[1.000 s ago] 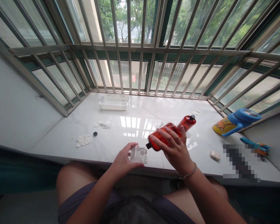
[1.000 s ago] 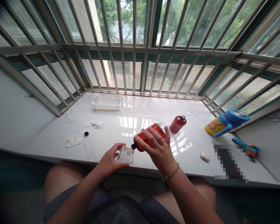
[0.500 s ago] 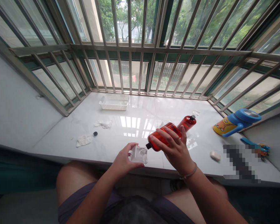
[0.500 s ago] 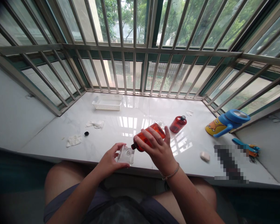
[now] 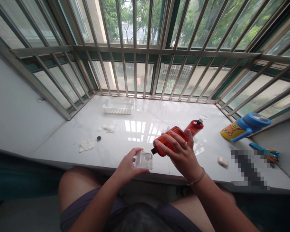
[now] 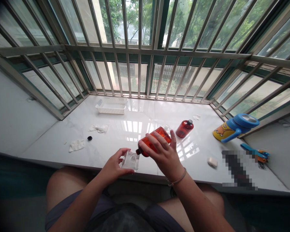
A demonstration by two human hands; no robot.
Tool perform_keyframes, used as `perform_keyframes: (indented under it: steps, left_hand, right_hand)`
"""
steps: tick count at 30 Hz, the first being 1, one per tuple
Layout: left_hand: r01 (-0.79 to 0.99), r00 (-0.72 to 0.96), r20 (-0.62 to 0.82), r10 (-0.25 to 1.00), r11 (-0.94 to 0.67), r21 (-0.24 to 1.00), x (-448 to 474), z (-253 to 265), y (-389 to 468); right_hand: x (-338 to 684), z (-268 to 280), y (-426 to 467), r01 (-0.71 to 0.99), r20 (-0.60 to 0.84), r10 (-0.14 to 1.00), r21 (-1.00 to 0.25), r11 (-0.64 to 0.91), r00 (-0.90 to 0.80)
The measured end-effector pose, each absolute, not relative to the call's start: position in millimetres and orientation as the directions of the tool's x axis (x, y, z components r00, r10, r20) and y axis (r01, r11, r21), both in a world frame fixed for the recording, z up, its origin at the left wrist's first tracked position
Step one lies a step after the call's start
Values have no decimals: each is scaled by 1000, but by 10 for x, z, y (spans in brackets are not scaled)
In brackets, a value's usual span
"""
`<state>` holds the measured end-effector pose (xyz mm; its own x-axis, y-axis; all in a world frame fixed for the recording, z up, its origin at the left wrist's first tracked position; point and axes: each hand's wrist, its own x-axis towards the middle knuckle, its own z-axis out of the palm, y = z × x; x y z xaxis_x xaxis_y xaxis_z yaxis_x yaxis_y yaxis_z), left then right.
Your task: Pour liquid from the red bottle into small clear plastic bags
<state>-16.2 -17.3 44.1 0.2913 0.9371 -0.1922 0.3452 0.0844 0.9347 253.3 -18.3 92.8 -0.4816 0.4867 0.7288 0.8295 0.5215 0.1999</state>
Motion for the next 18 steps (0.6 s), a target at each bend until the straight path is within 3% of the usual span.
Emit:
perform_keyframes:
  steps: [18]
  left_hand:
    - [324,302,-190,934,87,942,-166,405,-170]
  right_hand:
    - [2498,1030,-192,824,721,487,206,528,-493]
